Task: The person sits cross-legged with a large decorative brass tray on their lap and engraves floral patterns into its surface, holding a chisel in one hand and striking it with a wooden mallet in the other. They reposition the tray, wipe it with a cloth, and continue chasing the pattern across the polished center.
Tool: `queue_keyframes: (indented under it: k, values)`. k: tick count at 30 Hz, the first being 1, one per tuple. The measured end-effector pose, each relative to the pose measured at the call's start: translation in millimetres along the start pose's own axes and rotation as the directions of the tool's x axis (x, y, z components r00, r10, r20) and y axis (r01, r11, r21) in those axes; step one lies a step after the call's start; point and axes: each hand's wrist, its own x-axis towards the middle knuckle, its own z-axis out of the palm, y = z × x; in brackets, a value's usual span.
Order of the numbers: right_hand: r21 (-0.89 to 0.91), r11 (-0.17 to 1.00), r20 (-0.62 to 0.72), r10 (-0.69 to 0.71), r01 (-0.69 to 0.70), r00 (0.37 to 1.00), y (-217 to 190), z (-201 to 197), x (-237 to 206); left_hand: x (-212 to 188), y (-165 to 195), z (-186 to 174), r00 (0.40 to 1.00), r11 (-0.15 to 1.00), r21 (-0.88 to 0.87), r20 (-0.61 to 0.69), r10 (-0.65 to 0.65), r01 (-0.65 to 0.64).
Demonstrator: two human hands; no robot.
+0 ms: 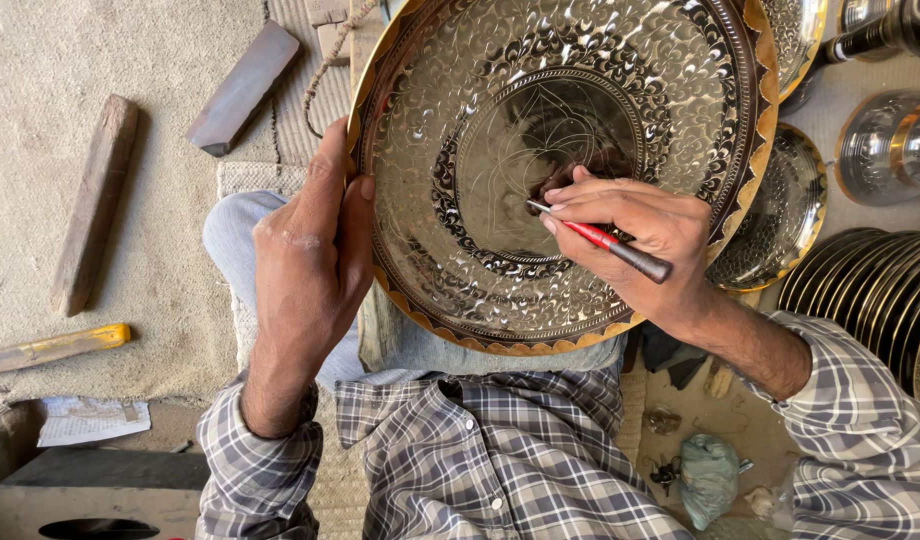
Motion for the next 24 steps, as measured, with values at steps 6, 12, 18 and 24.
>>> queue_keyframes:
  k: [6, 12, 18, 24]
  values:
    - [0.002, 1.0, -0.003, 0.01, -0.01, 1.0, 0.0, 0.5, 0.5, 0.6, -2.0, 1.2, 1.0, 1.0, 0.02, 0.005, -0.017, 0.017]
    - [0.025, 0.998, -0.032, 0.06, -0.059, 0.998, -4.3, 0.5, 1.0, 1.4, -0.6, -0.6, 1.0, 1.0, 0.014, -0.006, 0.002, -0.002]
    - [0.084, 0.996, -0.053, 0.047, -0.042, 0.998, -7.2, -1.0, -1.6, 1.2, 2.1, -2.7, 1.0, 1.0, 0.002, 0.003, -0.028, 0.028]
    - [0.11, 0.993, -0.064, 0.056, -0.049, 0.996, -5.9, -3.0, -2.6, 2.6, 4.3, -3.4, 0.999, 0.999, 0.016, 0.01, -0.046, 0.046]
